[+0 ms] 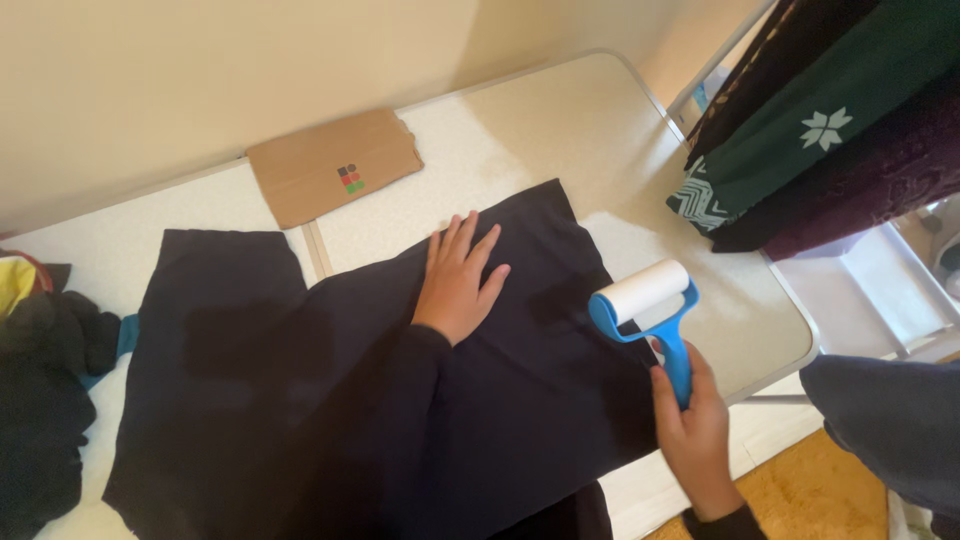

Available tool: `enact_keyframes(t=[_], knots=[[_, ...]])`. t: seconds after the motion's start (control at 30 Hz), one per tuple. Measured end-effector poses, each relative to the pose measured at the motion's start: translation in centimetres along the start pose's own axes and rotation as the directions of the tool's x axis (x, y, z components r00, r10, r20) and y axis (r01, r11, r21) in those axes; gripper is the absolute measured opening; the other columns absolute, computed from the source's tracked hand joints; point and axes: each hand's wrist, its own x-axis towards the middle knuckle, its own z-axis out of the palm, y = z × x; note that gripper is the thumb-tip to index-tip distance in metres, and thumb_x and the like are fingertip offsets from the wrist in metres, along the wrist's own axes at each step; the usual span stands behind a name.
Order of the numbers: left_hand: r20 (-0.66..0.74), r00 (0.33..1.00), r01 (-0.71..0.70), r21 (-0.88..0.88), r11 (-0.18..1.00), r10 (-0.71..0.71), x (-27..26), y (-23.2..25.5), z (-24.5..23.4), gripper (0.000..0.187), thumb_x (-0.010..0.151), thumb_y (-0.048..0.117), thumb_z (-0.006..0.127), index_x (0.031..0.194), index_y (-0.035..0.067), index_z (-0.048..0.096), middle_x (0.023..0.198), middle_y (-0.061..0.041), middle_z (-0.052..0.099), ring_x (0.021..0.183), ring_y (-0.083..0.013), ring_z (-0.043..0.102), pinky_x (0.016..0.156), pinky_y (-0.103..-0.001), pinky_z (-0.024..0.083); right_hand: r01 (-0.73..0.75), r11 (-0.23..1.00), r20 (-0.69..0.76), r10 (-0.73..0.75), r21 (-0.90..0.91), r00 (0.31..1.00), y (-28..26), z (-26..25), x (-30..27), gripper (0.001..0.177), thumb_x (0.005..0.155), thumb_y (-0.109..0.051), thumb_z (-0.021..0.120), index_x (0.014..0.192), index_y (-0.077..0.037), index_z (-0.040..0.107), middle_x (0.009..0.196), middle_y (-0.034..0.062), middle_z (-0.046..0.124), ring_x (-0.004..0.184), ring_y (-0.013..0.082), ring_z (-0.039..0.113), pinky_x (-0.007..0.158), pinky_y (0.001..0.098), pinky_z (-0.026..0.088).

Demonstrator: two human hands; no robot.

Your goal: The person picks a dark-colored shirt from a pile of clothes, lays it flat on a white table, and uses a lint roller to remove lint from the shirt's surface. The person rolls the lint roller repeatedly over the shirt's body and sleeves.

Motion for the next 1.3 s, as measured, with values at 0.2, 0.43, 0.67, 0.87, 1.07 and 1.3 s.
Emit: enact_keyframes(t=[0.2,0.43,0.67,0.87,1.07,1.3], knots=[[-0.154,0.979,0.152,0.119,0.981,-0.133,-6.1,0.5,-5.7,0.048,0.095,0.030,0.066,0.137,0.009,0.063,0.152,-0.022,0.050,0.146,-0.0439,0.038,0.119,-0.060,0.024,-0.022,0.992,0.045,0.028,-0.127,0.999,-5.4,2.7,0.6,0.055,0.094,-0.012,0.066,0.146,-0.001,0.050,0.118,0.0211,0.071,0.097,0.0259,0.075,0.082,0.0357,0.056],[-0.190,0.868,0.497,0.359,0.790,-0.460,-14.6,-4.9,-11.8,0.057,0.094,0.042,0.064,0.139,0.009,0.060,0.155,-0.023,0.045,0.146,-0.0455,0.034,0.117,-0.061,0.022,0.267,0.941,0.078,-0.257,-0.208,0.963,-7.8,5.2,2.0,0.041,0.095,-0.011,0.067,0.136,-0.006,0.061,0.122,0.0188,0.071,0.108,0.0377,0.070,0.087,0.0410,0.056],[-0.165,0.857,0.507,0.444,0.739,-0.489,-16.8,-6.8,-12.2,0.070,0.094,0.054,0.057,0.149,0.012,0.051,0.159,-0.021,0.038,0.149,-0.0418,0.031,0.120,-0.059,0.018,0.328,0.921,0.009,-0.333,-0.209,0.943,-5.6,10.1,6.2,0.040,0.099,-0.010,0.065,0.139,-0.004,0.059,0.128,0.0209,0.067,0.116,0.0412,0.065,0.095,0.0442,0.053],[-0.145,0.854,0.510,0.425,0.748,-0.500,-16.6,-6.6,-12.7,0.071,0.094,0.055,0.056,0.150,0.013,0.049,0.160,-0.020,0.036,0.149,-0.0408,0.028,0.120,-0.057,0.016,0.273,0.929,-0.015,-0.286,-0.248,0.958,-5.3,10.5,6.7,0.039,0.100,-0.011,0.065,0.138,-0.005,0.061,0.127,0.0215,0.068,0.114,0.0414,0.066,0.094,0.0452,0.053],[-0.144,0.844,0.528,0.397,0.751,-0.517,-16.6,-6.4,-12.7,0.070,0.095,0.054,0.055,0.152,0.014,0.047,0.162,-0.020,0.034,0.151,-0.0392,0.025,0.122,-0.055,0.012,0.231,0.932,0.059,-0.223,-0.280,0.973,-9.0,6.6,3.2,0.039,0.097,-0.013,0.067,0.135,-0.005,0.064,0.122,0.0219,0.070,0.110,0.0406,0.068,0.091,0.0448,0.054],[-0.122,0.833,0.539,0.398,0.742,-0.540,-16.6,-6.3,-12.7,0.070,0.096,0.055,0.053,0.152,0.014,0.046,0.162,-0.019,0.032,0.151,-0.0390,0.023,0.122,-0.054,0.011,0.245,0.922,0.052,-0.241,-0.300,0.969,-10.1,5.1,2.4,0.038,0.096,-0.012,0.068,0.134,-0.003,0.065,0.124,0.0230,0.070,0.112,0.0405,0.067,0.093,0.0442,0.053]])
